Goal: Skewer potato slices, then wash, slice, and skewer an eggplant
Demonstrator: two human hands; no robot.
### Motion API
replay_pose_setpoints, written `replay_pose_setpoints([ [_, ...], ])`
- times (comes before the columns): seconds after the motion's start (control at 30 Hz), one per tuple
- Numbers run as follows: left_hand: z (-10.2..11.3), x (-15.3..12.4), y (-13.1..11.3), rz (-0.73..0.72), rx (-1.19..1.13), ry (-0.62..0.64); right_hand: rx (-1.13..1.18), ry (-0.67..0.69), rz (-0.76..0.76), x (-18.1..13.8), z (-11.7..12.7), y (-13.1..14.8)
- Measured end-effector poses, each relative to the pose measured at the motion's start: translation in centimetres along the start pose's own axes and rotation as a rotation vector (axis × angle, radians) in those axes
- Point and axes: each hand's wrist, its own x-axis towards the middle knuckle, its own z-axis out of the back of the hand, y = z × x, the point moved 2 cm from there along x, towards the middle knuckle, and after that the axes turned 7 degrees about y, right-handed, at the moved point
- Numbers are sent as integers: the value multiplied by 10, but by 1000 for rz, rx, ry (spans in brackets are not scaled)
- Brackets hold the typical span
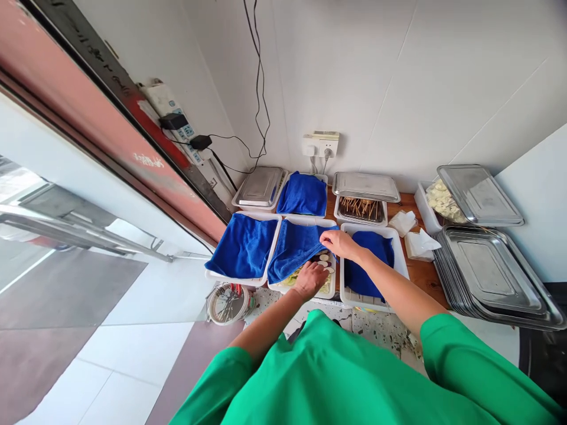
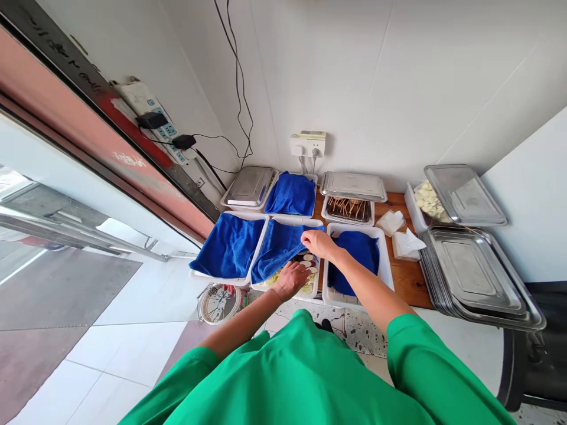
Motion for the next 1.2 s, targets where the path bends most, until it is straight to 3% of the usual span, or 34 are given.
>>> replay_pose_setpoints([
  [0.2, -10, 28, -11, 72, 25, 61, -1, -7, -10, -4, 1, -1],
  [0.33, -5, 33, -10, 152, -24, 85, 3, -16, -8, -8, 0, -4],
  [0.57, 22, 16, -20, 31, 87, -73, -8, -53, 11, -3, 2, -5],
  [0.73, 17, 0, -34, -57, 49, -158, -16, -52, 32, 17, 5, 13],
  [0.83, 13, -9, -29, -2, -79, -282, -12, -19, 21, 22, 7, 13],
  [1.03, 24, -29, 3, 246, -346, -707, 49, -72, -120, -6, 7, -17],
  [1.2, 33, -43, 12, 318, -480, -808, 240, -114, -215, -26, -22, -20],
])
